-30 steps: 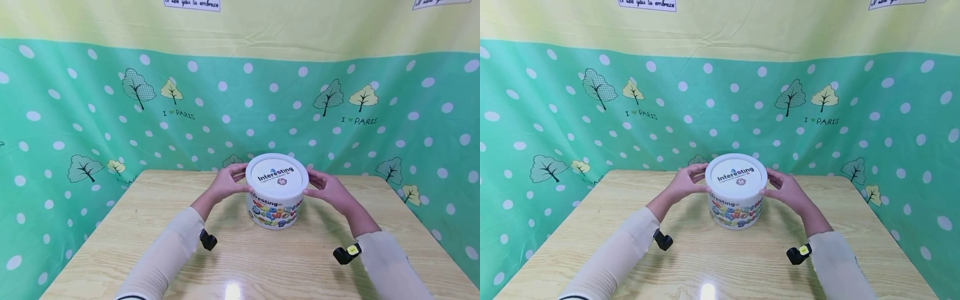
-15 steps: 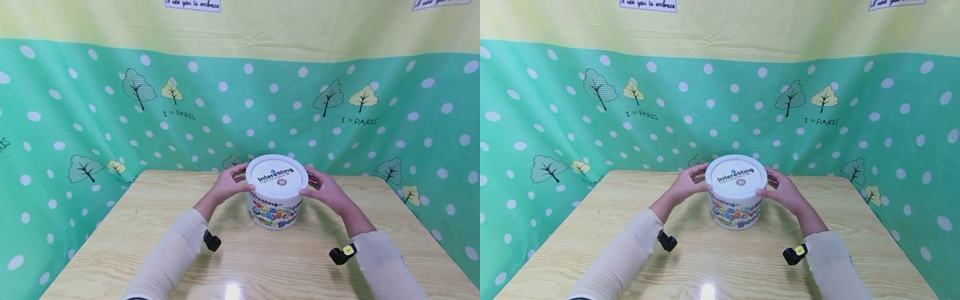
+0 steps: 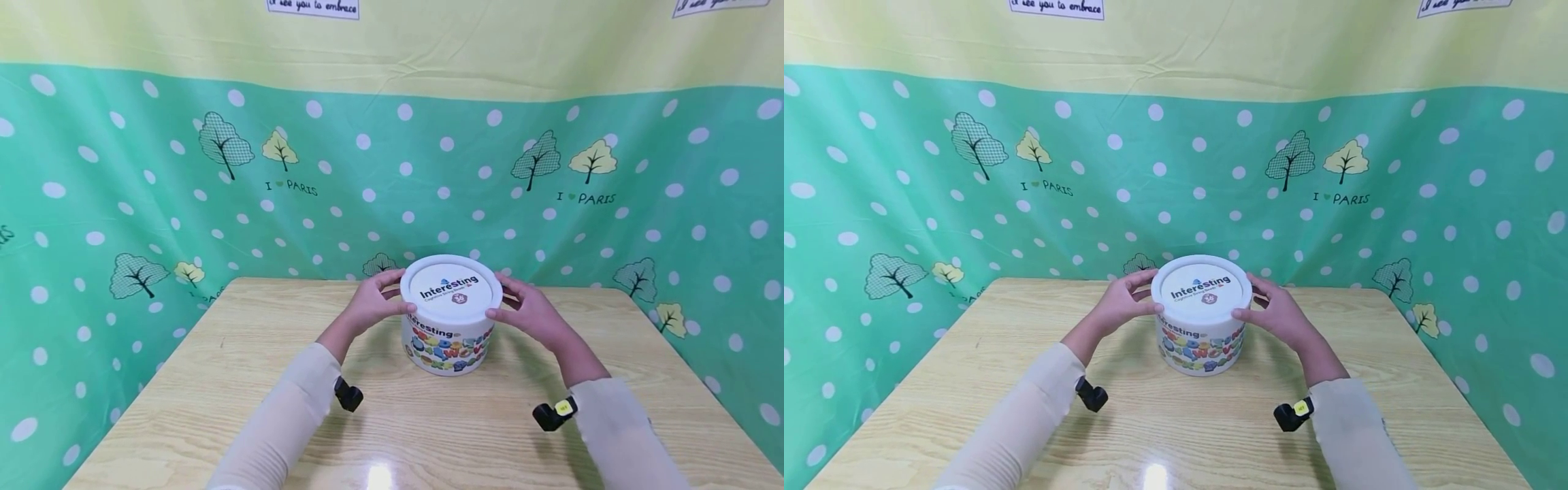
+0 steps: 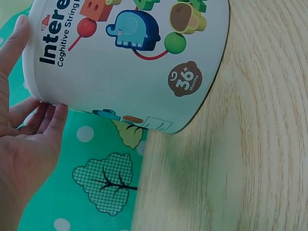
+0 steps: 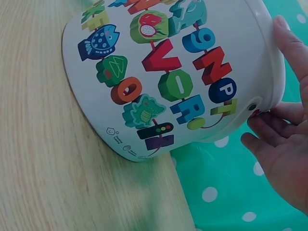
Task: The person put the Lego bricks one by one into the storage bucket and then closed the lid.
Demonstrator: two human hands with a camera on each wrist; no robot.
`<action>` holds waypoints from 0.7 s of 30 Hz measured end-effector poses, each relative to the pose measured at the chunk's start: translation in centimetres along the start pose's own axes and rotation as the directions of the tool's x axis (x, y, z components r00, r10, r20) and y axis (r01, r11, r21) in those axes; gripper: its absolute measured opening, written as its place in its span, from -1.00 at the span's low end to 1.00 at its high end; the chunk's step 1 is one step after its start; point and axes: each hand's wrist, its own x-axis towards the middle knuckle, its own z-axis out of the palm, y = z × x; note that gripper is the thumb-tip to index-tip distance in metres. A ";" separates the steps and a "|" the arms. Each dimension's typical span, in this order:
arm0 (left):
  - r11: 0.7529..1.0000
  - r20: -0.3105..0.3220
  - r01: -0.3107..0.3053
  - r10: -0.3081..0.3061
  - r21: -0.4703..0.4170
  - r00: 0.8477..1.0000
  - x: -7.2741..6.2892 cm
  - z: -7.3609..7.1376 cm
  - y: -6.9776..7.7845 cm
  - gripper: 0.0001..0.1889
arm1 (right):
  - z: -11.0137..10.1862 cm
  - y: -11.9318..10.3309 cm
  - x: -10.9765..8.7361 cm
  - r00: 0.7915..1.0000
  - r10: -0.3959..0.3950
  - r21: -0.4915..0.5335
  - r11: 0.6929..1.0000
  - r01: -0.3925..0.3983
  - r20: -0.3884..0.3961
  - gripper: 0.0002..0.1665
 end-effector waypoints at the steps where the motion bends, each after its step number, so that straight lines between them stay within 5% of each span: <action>1: 1.000 -0.003 0.003 -0.003 0.001 1.000 0.0 0.0 0.0 -0.13 | 0.0 -0.1 0.0 1.000 0.006 -0.008 1.000 -0.006 0.002 0.13; 10: 0.997 0.016 0.039 -0.040 0.063 0.999 0.1 0.1 0.6 -0.06 | -0.4 -0.5 -0.4 0.999 0.037 -0.091 0.995 -0.038 -0.007 0.15; 21: 0.997 0.003 0.050 -0.051 0.061 0.999 -0.3 -0.3 0.6 -0.04 | -0.1 -0.6 -0.1 1.000 0.020 -0.071 0.997 -0.019 0.011 0.13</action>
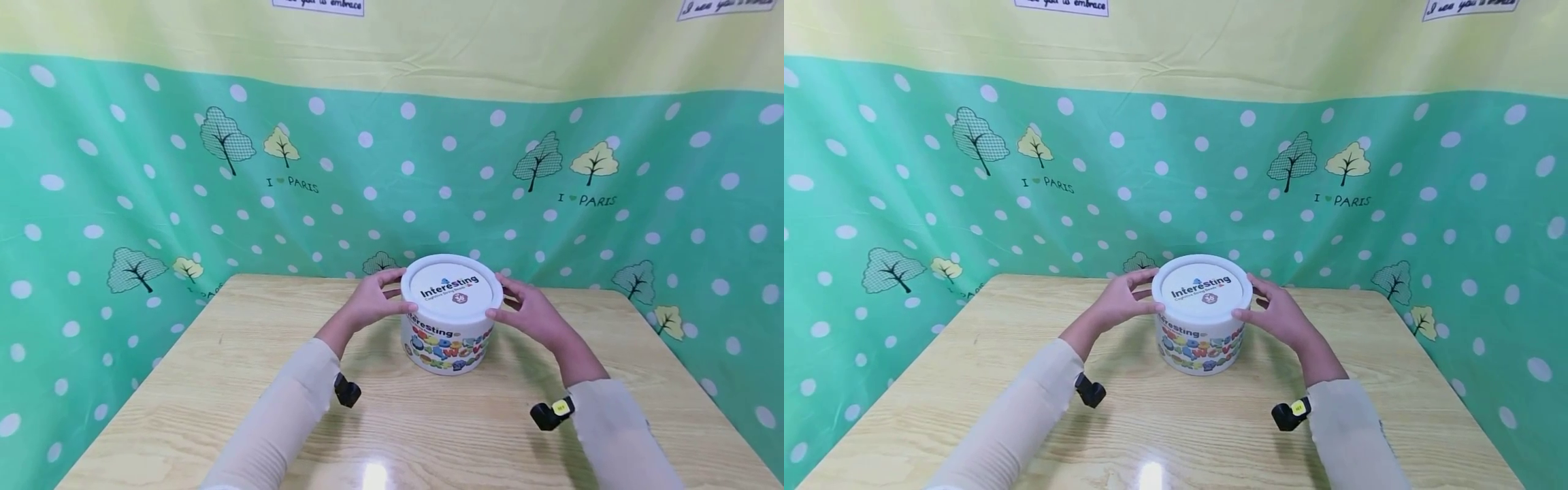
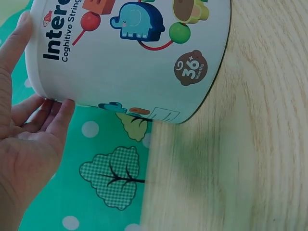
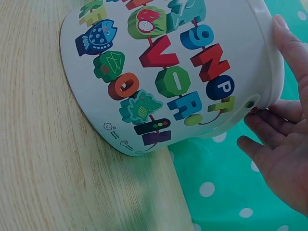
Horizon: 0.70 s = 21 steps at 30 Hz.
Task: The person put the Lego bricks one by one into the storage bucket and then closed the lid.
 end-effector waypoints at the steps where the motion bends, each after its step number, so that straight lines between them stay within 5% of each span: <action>1: 1.000 0.001 -0.001 0.001 -0.002 1.000 0.0 0.0 -0.1 -0.05 | 0.0 0.1 0.0 1.000 -0.005 0.006 1.000 0.005 0.000 0.12; 14: 0.993 -0.054 -0.067 0.062 -0.093 0.997 -0.9 0.5 -0.8 -0.09 | 0.5 0.5 -0.6 1.000 -0.022 0.083 0.996 0.021 0.015 0.04; 21: 0.993 -0.117 -0.099 0.105 0.063 0.987 -3.4 -1.1 -1.3 -0.22 | -0.5 0.7 -2.7 0.997 -0.014 0.067 0.998 0.019 -0.075 -0.10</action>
